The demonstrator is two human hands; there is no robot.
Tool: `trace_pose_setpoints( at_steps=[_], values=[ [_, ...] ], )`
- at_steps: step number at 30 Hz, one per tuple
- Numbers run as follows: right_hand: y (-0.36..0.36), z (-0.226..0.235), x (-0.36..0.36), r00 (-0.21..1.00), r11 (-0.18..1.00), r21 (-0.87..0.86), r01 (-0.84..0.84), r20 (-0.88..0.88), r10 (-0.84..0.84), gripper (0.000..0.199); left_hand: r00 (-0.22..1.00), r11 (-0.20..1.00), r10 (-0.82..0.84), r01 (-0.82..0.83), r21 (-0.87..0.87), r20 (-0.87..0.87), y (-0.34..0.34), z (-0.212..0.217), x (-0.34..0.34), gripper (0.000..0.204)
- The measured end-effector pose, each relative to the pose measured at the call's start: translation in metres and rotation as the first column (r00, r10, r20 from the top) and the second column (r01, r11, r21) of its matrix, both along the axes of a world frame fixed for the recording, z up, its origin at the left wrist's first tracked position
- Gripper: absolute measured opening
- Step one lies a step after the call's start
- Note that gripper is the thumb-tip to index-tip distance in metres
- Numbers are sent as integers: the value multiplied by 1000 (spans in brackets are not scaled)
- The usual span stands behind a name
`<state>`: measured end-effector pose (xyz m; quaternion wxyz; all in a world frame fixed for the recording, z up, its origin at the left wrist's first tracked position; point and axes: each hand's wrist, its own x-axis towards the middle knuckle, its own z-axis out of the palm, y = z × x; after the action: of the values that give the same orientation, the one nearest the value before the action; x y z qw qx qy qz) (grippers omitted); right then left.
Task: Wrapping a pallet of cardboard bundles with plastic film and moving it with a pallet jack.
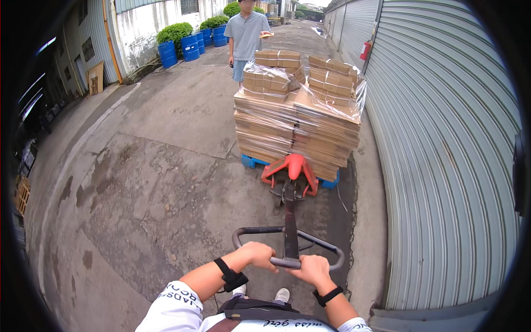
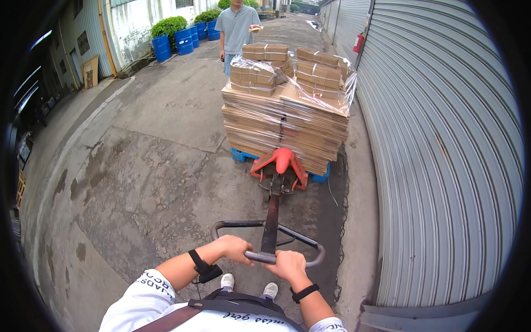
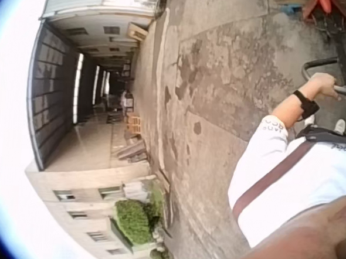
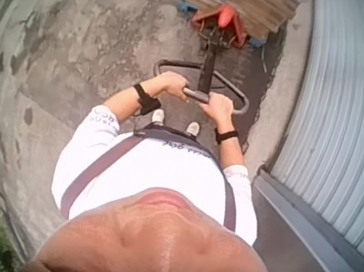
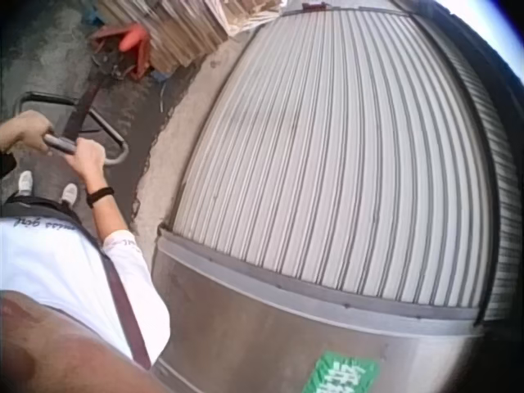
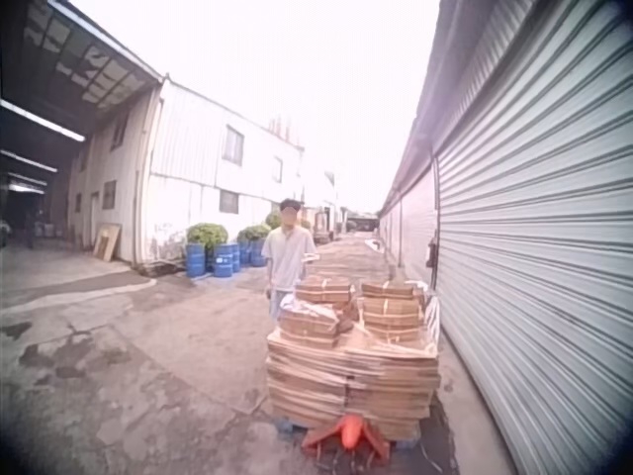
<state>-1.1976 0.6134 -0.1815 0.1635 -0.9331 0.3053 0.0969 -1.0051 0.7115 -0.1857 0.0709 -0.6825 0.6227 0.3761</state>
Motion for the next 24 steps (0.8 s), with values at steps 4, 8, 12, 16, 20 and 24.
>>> trace_pose_setpoints(
  at_steps=[4, 8, 12, 16, 20, 24],
  values=[
    [86, -156, -71, 973, 851, 525, 0, -197, 122, 60, 981, 985, 50, -18, 172, -187, 120, -183, -61, 56],
    [51, -179, -65, 967, 666, 731, -151, -31, 253, 72, 940, 868, 117, 60, 492, -321, 69, -160, -48, 54],
    [-40, 27, 13, 990, 980, 142, -138, -10, 140, 64, 995, 943, -52, 76, -324, 80, -9, 20, 21, 48],
    [-100, 95, 61, 988, 981, -171, 88, 142, -64, 53, 957, 867, 196, -67, -494, 214, -90, 92, 49, 41],
    [-55, 63, 43, 997, 994, -110, 16, 82, -7, 52, 986, 890, 84, -10, -456, 144, -39, 52, 37, 43],
    [33, -53, -28, 991, 967, 255, -16, -125, 50, 56, 999, 999, 17, -16, 31, -38, 52, -48, -33, 43]
  ],
)
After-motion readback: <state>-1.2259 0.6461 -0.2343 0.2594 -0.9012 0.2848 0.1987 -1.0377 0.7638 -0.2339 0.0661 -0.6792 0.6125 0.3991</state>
